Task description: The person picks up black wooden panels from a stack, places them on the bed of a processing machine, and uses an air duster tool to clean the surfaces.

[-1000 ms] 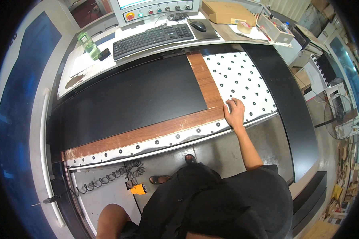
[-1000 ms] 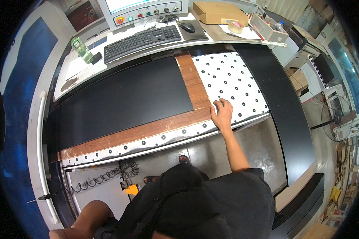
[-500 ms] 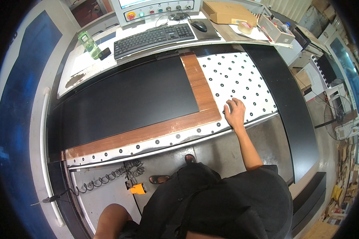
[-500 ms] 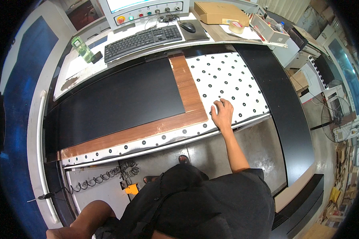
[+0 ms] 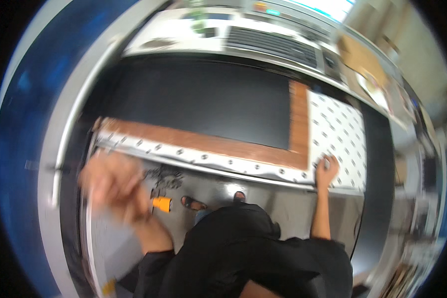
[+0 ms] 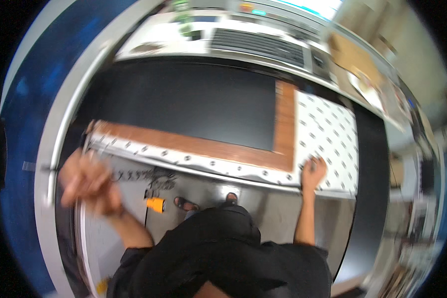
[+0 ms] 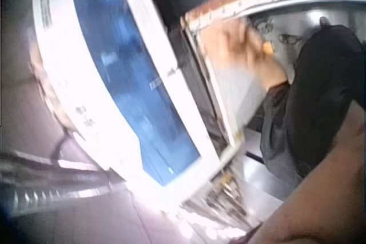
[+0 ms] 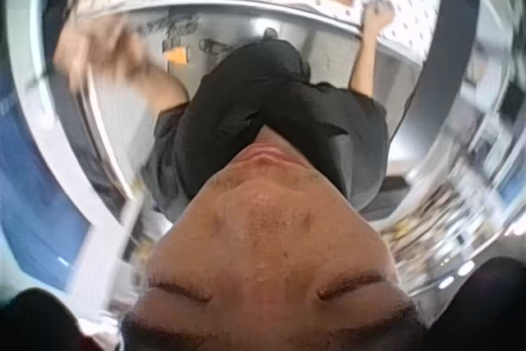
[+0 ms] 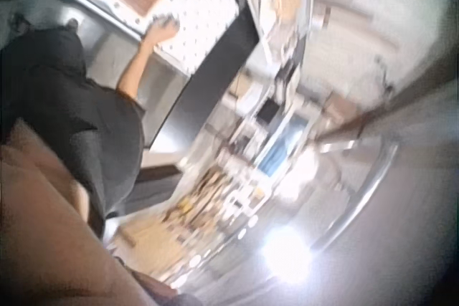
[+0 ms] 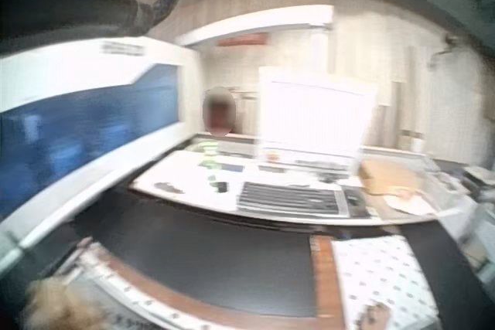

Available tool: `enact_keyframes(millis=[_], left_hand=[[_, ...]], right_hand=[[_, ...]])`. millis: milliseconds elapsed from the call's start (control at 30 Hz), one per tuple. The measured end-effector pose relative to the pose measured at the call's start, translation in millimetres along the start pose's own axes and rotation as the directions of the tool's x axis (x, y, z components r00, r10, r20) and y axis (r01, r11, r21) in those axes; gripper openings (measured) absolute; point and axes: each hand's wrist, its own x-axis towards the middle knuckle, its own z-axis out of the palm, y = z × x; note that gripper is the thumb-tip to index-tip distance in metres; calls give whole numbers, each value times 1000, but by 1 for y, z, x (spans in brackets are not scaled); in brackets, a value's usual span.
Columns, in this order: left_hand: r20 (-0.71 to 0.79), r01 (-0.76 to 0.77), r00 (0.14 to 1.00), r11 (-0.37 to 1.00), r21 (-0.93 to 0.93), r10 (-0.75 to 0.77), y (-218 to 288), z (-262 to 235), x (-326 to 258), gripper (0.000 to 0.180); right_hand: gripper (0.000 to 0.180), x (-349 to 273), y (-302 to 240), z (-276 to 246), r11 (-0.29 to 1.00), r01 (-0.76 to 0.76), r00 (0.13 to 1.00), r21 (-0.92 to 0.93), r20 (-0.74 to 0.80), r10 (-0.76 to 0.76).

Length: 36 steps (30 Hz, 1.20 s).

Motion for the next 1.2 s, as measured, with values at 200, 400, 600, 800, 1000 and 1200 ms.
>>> enact_keyframes(millis=[200,400,600,800,1000,1200], left_hand=[[-241,172,926,893,-417,-291,-43,-66,0,41],[-367,68,917,967,-244,-157,8,-109,-4,31],[-521,52,853,998,19,-34,65,-167,-13,30],[-693,93,711,961,261,120,130,-227,-24,33],[-760,118,608,921,372,229,183,-257,-32,34],[-684,-7,640,893,450,350,213,-271,-48,31]], right_hand=[[21,-9,-100,28,973,12,978,229,200,-59],[21,-24,-304,77,827,220,879,516,263,-398],[19,-83,-492,98,545,169,627,821,337,-702],[22,-119,-643,94,294,142,351,945,229,-908],[43,-122,-781,85,78,194,275,978,22,-961],[86,-135,-886,92,-28,246,284,969,-100,-954]])
